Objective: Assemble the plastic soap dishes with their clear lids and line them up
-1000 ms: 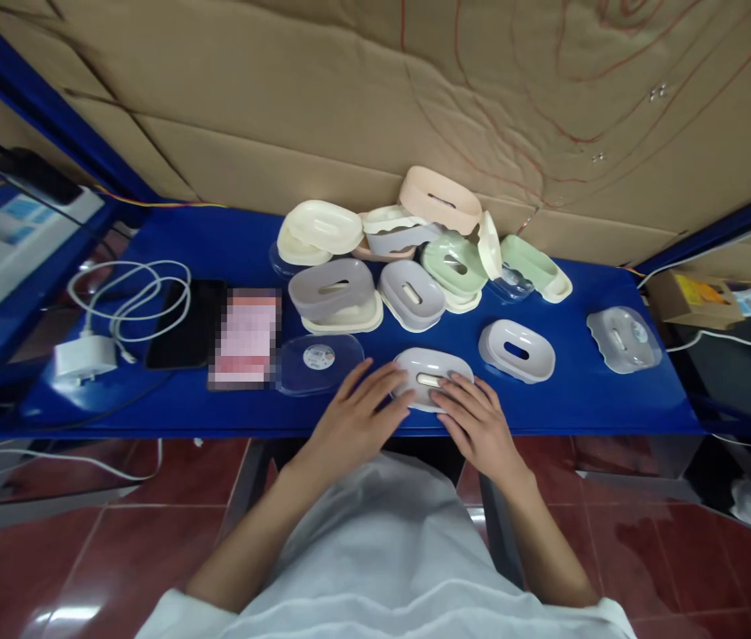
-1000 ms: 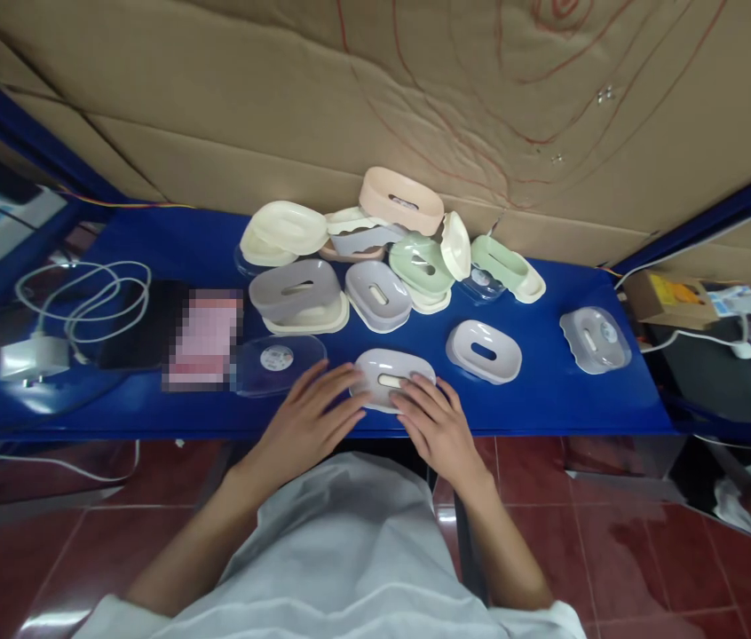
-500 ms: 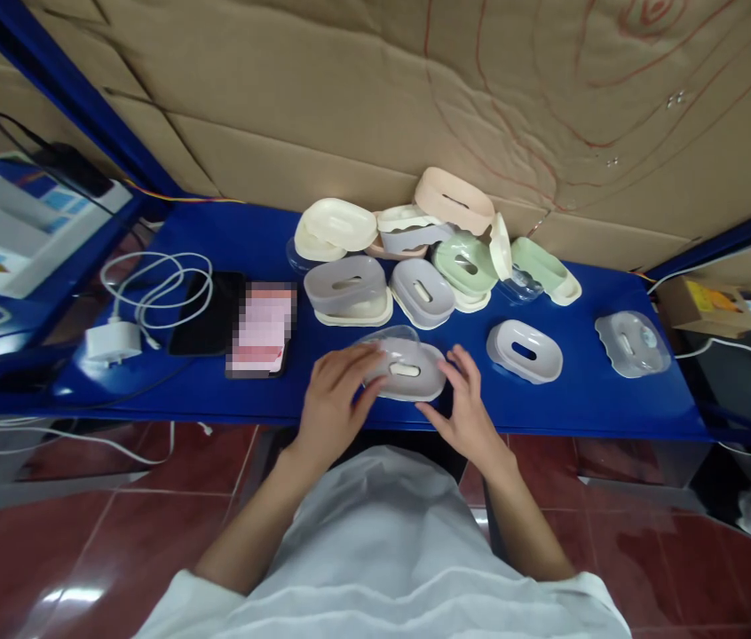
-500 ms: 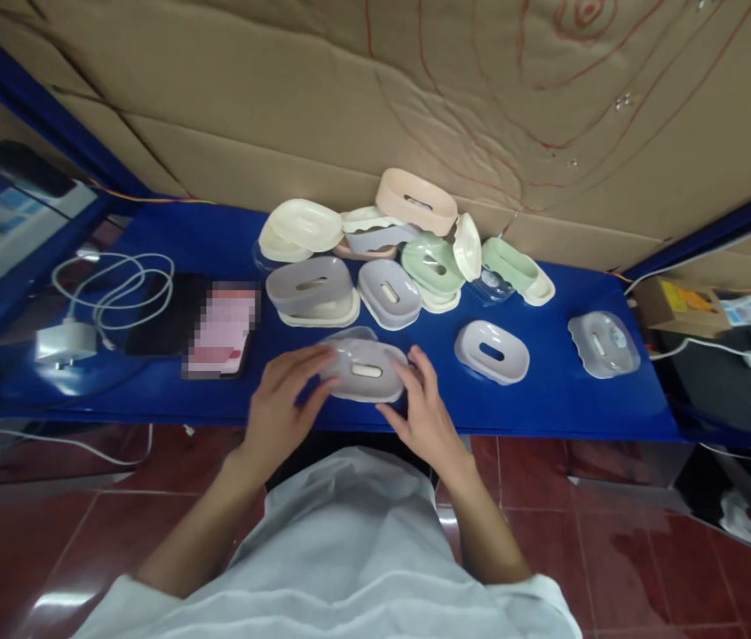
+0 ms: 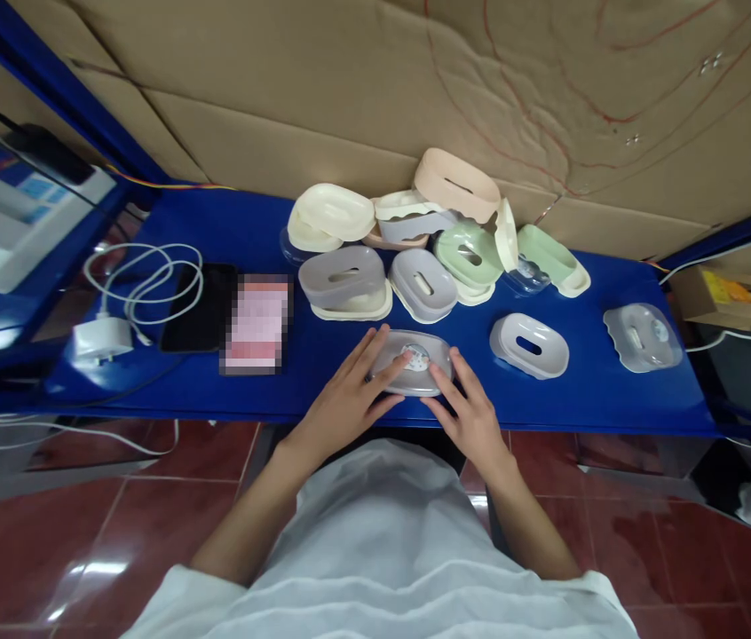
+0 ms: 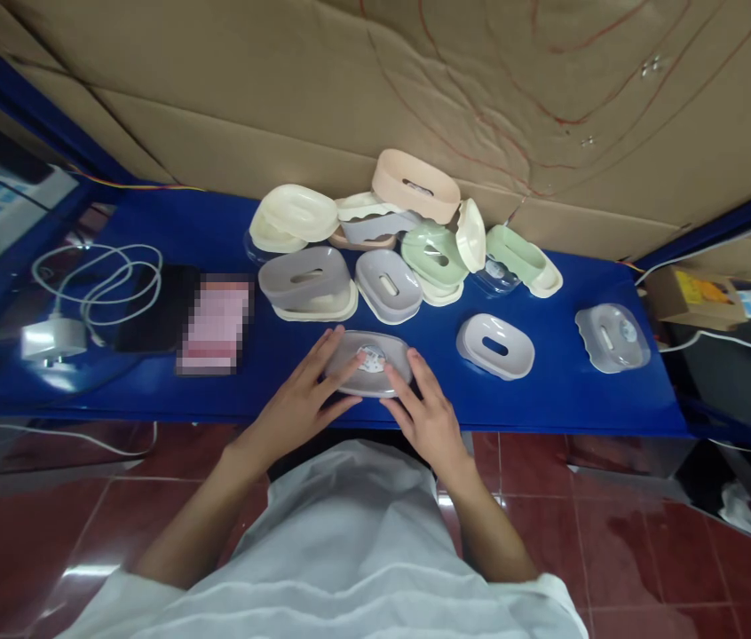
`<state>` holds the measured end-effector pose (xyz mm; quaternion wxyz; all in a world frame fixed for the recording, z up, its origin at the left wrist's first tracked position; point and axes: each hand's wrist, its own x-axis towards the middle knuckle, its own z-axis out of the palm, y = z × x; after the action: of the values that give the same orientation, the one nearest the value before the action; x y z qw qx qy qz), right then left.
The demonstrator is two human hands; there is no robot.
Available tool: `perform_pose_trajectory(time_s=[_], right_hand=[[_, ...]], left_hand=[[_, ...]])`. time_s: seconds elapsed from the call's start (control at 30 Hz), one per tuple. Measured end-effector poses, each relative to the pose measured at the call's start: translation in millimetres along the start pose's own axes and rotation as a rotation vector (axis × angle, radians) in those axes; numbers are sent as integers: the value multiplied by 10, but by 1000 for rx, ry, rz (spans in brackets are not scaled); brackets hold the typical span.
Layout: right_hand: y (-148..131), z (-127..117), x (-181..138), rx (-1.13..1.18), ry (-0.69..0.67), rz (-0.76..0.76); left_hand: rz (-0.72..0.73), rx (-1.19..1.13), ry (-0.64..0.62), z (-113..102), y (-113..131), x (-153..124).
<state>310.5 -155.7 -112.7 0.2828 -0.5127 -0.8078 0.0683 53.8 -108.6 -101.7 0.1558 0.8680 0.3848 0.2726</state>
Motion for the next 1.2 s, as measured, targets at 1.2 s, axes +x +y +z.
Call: perform_pose_trajectory(time_s=[1.2], right_hand=[[773, -438, -135, -377, 262, 169]], left_hand=[[-164, -27, -12, 58, 5, -58]])
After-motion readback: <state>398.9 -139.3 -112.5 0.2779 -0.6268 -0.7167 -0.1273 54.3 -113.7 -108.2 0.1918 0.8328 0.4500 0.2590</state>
